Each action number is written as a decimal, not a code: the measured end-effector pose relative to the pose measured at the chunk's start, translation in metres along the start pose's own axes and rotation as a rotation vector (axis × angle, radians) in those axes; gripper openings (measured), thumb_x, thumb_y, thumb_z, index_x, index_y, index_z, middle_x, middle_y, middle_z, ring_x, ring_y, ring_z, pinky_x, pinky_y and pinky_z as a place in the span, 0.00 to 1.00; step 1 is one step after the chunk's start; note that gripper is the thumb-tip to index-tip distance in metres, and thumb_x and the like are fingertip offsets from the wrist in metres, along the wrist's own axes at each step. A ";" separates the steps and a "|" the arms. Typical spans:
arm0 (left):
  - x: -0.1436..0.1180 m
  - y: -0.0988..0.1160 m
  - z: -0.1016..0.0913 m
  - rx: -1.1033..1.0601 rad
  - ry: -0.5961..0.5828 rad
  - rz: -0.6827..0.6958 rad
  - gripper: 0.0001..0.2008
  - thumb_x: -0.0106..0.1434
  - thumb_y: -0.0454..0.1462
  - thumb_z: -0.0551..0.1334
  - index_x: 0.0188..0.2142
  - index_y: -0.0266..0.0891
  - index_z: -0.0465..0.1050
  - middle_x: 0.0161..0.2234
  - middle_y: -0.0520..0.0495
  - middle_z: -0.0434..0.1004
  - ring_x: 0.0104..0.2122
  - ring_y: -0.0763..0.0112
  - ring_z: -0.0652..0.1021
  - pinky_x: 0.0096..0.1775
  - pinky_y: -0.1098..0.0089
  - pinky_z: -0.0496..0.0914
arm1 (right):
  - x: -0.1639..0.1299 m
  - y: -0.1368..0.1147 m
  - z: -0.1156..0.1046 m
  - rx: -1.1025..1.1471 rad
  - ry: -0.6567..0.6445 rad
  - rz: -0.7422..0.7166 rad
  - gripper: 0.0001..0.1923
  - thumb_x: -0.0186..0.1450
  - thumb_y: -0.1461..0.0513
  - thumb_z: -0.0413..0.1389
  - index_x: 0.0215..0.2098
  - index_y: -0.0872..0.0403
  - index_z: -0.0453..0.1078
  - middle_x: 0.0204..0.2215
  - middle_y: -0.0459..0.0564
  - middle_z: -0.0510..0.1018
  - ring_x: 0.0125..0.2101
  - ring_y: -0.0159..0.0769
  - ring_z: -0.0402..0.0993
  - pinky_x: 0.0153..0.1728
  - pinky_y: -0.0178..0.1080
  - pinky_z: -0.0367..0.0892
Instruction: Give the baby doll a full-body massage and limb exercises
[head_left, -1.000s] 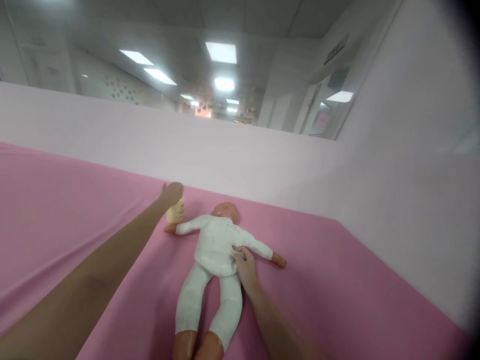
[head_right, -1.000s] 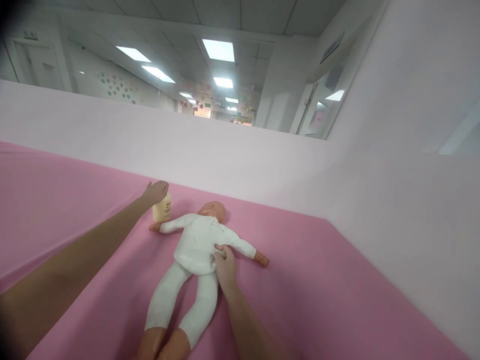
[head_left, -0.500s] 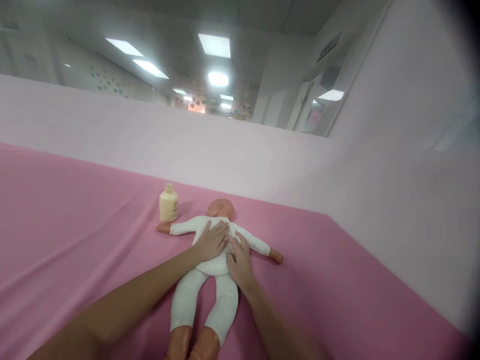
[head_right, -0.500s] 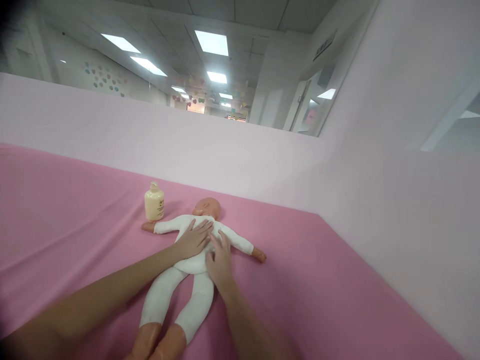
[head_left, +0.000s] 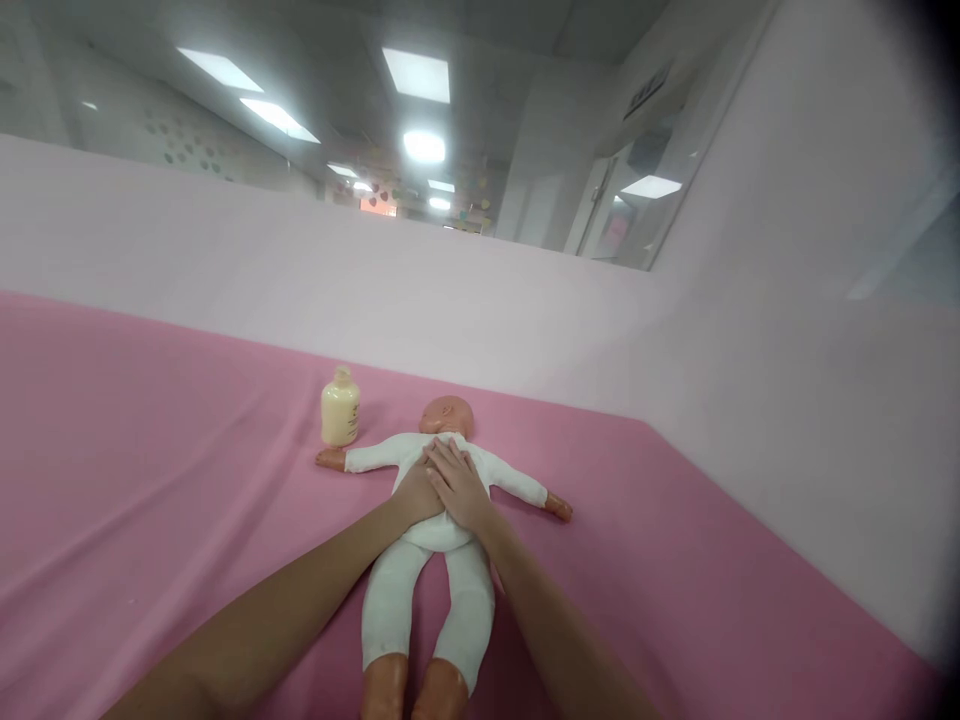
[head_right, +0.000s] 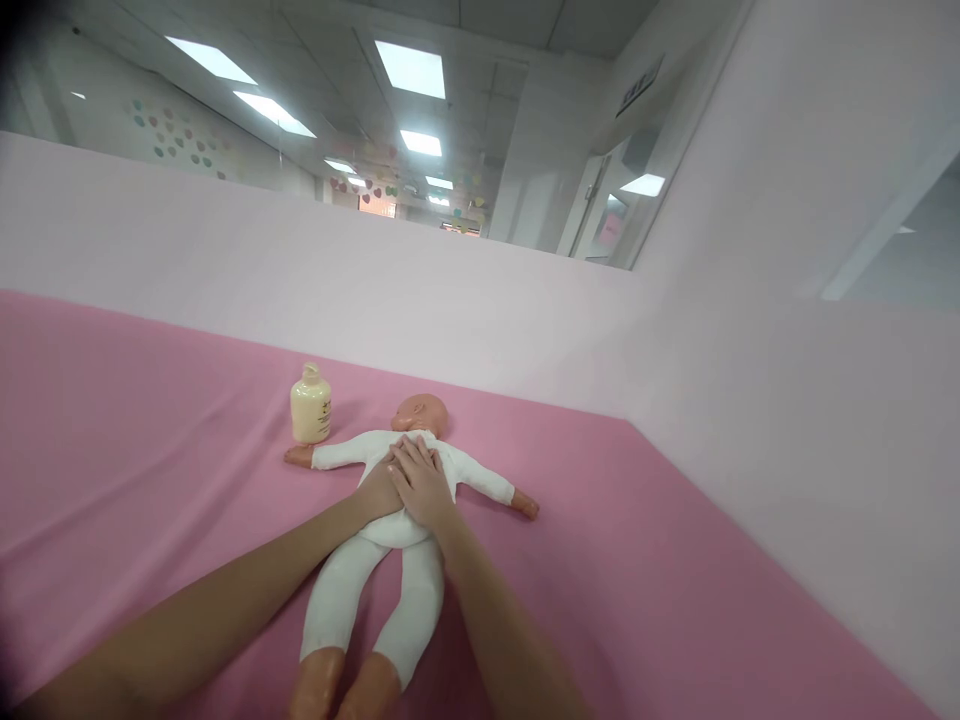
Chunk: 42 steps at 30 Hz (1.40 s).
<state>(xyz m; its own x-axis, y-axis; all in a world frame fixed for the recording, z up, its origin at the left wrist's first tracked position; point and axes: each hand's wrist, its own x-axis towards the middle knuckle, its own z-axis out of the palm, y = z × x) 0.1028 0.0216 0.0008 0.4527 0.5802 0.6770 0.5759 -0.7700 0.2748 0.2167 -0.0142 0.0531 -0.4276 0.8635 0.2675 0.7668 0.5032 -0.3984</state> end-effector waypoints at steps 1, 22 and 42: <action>0.000 0.000 -0.003 -0.004 0.002 0.013 0.21 0.64 0.37 0.53 0.56 0.39 0.69 0.56 0.41 0.74 0.60 0.52 0.68 0.61 0.50 0.60 | 0.004 0.001 0.001 0.016 0.008 0.018 0.27 0.73 0.52 0.39 0.67 0.46 0.54 0.69 0.45 0.52 0.70 0.43 0.36 0.67 0.54 0.36; -0.004 -0.004 -0.027 -0.200 0.042 -0.116 0.29 0.61 0.31 0.49 0.63 0.36 0.62 0.63 0.43 0.64 0.63 0.64 0.64 0.65 0.56 0.57 | -0.011 0.018 0.023 -0.192 0.117 0.040 0.30 0.71 0.59 0.36 0.67 0.68 0.50 0.67 0.66 0.53 0.69 0.51 0.44 0.65 0.59 0.46; -0.006 -0.008 -0.034 -0.816 0.266 -0.623 0.24 0.65 0.45 0.48 0.13 0.41 0.58 0.12 0.53 0.65 0.10 0.78 0.60 0.17 0.73 0.57 | -0.018 0.018 -0.006 0.984 -0.042 0.117 0.27 0.62 0.49 0.51 0.09 0.51 0.61 0.04 0.37 0.54 0.11 0.25 0.52 0.43 0.41 0.69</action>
<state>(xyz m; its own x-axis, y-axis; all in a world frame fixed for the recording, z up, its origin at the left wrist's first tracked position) 0.0723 0.0146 0.0177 0.0151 0.9330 0.3595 -0.0207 -0.3592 0.9330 0.2406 -0.0208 0.0469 -0.4058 0.9005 0.1566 0.0740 0.2031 -0.9764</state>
